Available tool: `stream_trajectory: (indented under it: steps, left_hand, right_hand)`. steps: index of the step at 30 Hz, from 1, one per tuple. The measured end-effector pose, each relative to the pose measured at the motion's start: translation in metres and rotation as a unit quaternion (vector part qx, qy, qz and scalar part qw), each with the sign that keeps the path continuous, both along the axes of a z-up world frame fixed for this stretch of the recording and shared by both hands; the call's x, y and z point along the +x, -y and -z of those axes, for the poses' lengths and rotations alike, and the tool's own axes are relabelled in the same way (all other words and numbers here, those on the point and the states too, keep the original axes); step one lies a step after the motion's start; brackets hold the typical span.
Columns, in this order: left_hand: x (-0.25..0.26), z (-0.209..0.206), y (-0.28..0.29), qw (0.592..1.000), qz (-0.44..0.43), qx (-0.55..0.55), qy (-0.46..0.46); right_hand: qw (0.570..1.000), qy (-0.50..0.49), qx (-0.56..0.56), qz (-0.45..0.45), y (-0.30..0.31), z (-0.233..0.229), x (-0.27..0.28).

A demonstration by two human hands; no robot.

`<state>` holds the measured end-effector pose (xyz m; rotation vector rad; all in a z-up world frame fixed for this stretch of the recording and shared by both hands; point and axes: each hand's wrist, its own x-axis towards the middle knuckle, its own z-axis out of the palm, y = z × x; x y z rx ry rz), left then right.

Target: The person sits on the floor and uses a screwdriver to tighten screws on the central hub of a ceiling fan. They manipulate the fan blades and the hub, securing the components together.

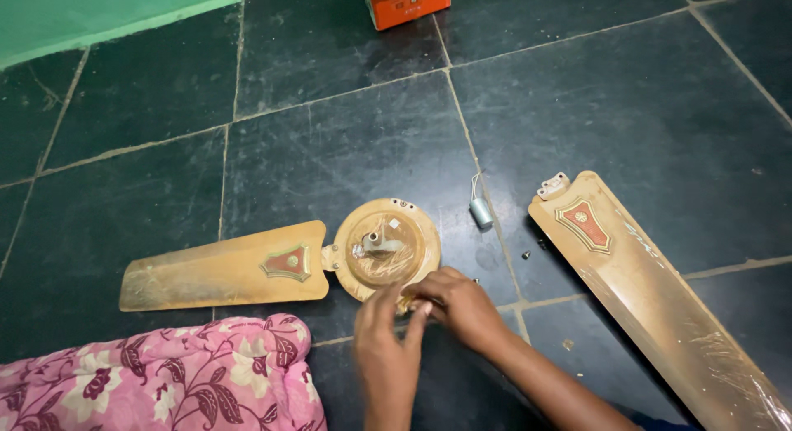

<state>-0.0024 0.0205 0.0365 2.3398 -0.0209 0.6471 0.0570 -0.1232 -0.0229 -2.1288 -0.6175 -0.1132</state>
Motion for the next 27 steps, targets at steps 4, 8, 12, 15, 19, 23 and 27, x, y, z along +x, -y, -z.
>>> stream_trajectory:
  steps: [4, 8, 12, 15, 19, 23, 27]
  left_hand:
    - [0.0, -0.011, -0.005, 0.963, -0.139, -0.06, -0.224]
    - [0.001, -0.009, -0.003, 0.974, -0.116, -0.084, -0.176]
    - [-0.001, -0.004, -0.002, 0.98, -0.088, -0.089, -0.156]
    - [-0.003, -0.004, -0.004, 0.994, -0.052, -0.037, -0.087]
    - [-0.004, -0.007, -0.005, 0.991, -0.051, -0.029, -0.116]
    - [-0.004, -0.012, -0.004, 0.992, -0.034, -0.023, -0.12]
    - [-0.004, -0.017, -0.003, 0.993, 0.033, -0.023, -0.11]
  right_hand:
    - [1.0, -0.003, 0.0, 0.024, 0.0, -0.01, 0.0]
    - [0.999, 0.025, 0.011, 0.039, -0.003, -0.014, -0.003]
    - [0.999, -0.008, -0.004, 0.031, -0.001, -0.012, -0.004]
    - [0.999, -0.05, -0.009, 0.018, 0.007, -0.013, 0.003]
    - [0.996, -0.047, -0.021, 0.073, 0.024, -0.02, 0.016]
    - [0.989, -0.079, -0.024, 0.126, 0.035, -0.032, 0.019]
    - [0.989, -0.074, -0.019, 0.125, 0.033, -0.038, 0.018]
